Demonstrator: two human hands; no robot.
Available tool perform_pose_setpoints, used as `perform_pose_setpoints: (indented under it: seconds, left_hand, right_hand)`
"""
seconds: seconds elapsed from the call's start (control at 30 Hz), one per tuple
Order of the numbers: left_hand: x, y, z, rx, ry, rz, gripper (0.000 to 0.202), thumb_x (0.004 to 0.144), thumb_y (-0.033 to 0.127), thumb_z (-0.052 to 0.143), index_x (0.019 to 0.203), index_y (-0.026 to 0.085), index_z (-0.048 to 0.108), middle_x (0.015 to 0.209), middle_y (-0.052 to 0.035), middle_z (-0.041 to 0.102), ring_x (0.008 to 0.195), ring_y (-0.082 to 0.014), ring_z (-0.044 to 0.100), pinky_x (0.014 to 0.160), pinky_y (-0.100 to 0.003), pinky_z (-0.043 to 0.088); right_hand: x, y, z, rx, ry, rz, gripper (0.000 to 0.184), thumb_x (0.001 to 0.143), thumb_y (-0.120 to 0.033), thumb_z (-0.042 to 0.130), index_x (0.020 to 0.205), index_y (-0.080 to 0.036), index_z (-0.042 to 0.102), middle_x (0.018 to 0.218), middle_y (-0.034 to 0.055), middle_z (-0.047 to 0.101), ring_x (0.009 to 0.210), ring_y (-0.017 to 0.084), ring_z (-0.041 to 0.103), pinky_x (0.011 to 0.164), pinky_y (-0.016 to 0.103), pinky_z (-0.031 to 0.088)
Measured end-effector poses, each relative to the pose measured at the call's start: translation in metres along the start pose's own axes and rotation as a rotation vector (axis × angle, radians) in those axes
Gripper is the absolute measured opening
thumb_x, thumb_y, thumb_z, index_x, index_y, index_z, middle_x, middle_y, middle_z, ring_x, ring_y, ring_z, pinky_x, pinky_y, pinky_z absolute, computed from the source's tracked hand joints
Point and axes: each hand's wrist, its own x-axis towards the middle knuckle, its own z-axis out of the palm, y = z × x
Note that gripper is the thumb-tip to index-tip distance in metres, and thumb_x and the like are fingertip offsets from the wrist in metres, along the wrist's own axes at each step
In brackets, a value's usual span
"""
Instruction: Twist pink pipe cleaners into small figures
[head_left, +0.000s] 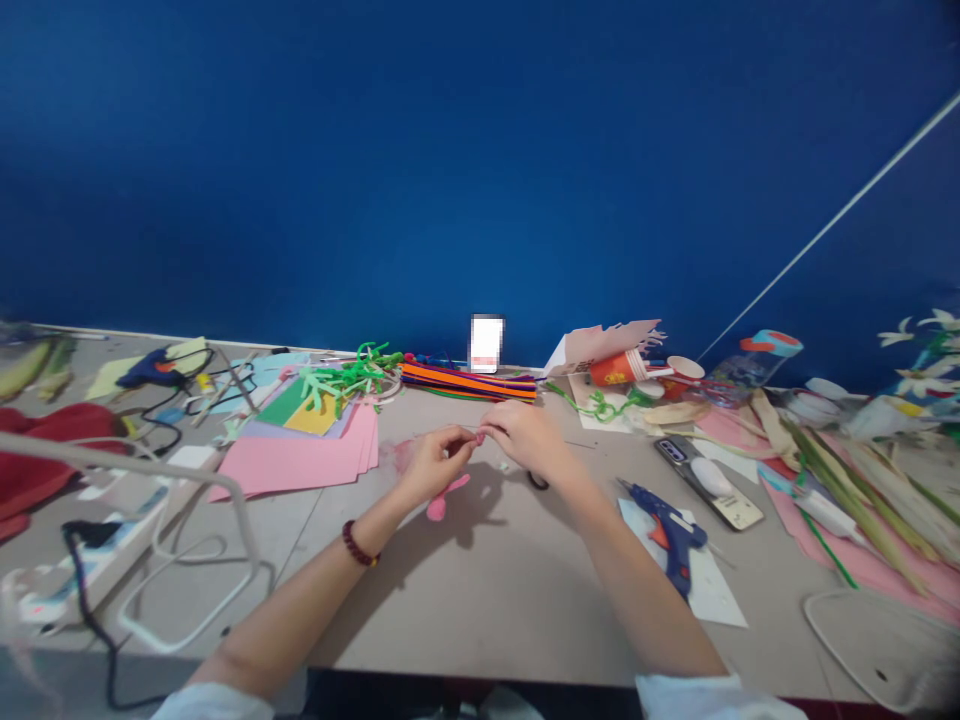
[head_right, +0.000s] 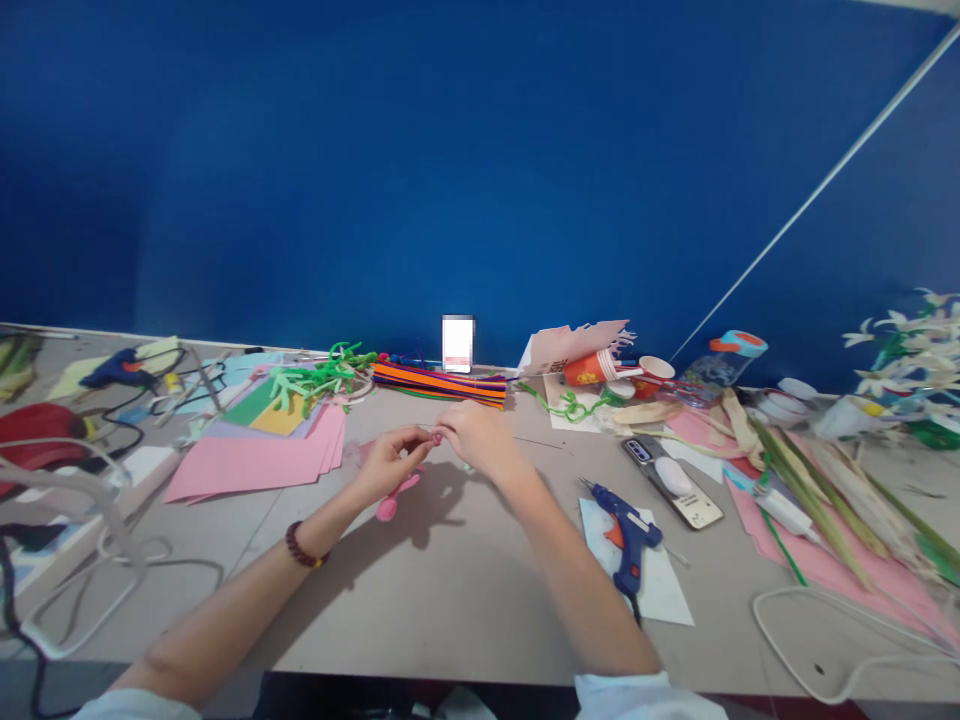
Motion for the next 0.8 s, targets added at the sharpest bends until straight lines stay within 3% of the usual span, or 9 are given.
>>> perform_pose_setpoints:
  seconds: [0.2, 0.3, 0.43, 0.57, 0.8]
  left_hand:
    - [-0.001, 0.004, -0.003, -0.046, -0.072, 0.011, 0.024, 0.08, 0.035, 0.055, 0.083, 0.016, 0.068, 0.081, -0.0054, 0.064, 0.064, -0.0114, 0.054, 0.056, -0.021, 0.048]
    - [-0.002, 0.001, -0.001, -0.176, -0.012, -0.059, 0.027, 0.079, 0.04, 0.058, 0.087, 0.016, 0.068, 0.083, -0.0049, 0.064, 0.063, -0.0108, 0.054, 0.053, -0.021, 0.048]
    - [-0.001, -0.004, 0.001, -0.302, 0.102, -0.108, 0.028, 0.077, 0.042, 0.059, 0.086, 0.016, 0.065, 0.072, -0.0005, 0.059, 0.056, -0.0086, 0.05, 0.05, -0.02, 0.047]
    - [0.002, -0.006, 0.001, -0.25, 0.193, -0.084, 0.024, 0.076, 0.039, 0.061, 0.083, 0.016, 0.064, 0.069, 0.0002, 0.058, 0.058, -0.009, 0.049, 0.054, -0.02, 0.046]
    - [0.0, 0.0, 0.0, 0.031, 0.181, 0.1, 0.019, 0.081, 0.031, 0.054, 0.083, 0.017, 0.067, 0.074, -0.0024, 0.061, 0.065, -0.0119, 0.051, 0.062, -0.023, 0.041]
  right_hand:
    - [0.004, 0.01, 0.005, 0.125, -0.046, 0.097, 0.024, 0.087, -0.021, 0.049, 0.079, -0.023, 0.071, 0.087, 0.0026, 0.07, 0.081, 0.015, 0.06, 0.066, 0.024, 0.036]
    - [0.005, 0.013, 0.008, 0.191, -0.122, 0.167, 0.024, 0.087, -0.025, 0.048, 0.08, -0.022, 0.071, 0.079, 0.0016, 0.07, 0.071, 0.014, 0.058, 0.059, 0.023, 0.033]
    - [0.003, 0.007, 0.008, 0.186, -0.169, 0.216, 0.029, 0.088, -0.032, 0.047, 0.072, -0.02, 0.067, 0.065, 0.0009, 0.065, 0.058, 0.012, 0.051, 0.053, 0.023, 0.027]
    - [0.0, -0.004, 0.005, 0.122, -0.159, 0.145, 0.033, 0.089, -0.032, 0.046, 0.066, -0.019, 0.064, 0.061, 0.0007, 0.061, 0.055, 0.011, 0.047, 0.051, 0.024, 0.023]
    - [-0.005, -0.017, -0.002, -0.006, -0.155, 0.089, 0.029, 0.089, -0.027, 0.047, 0.069, -0.019, 0.067, 0.069, 0.0049, 0.066, 0.063, 0.015, 0.054, 0.056, 0.026, 0.028]
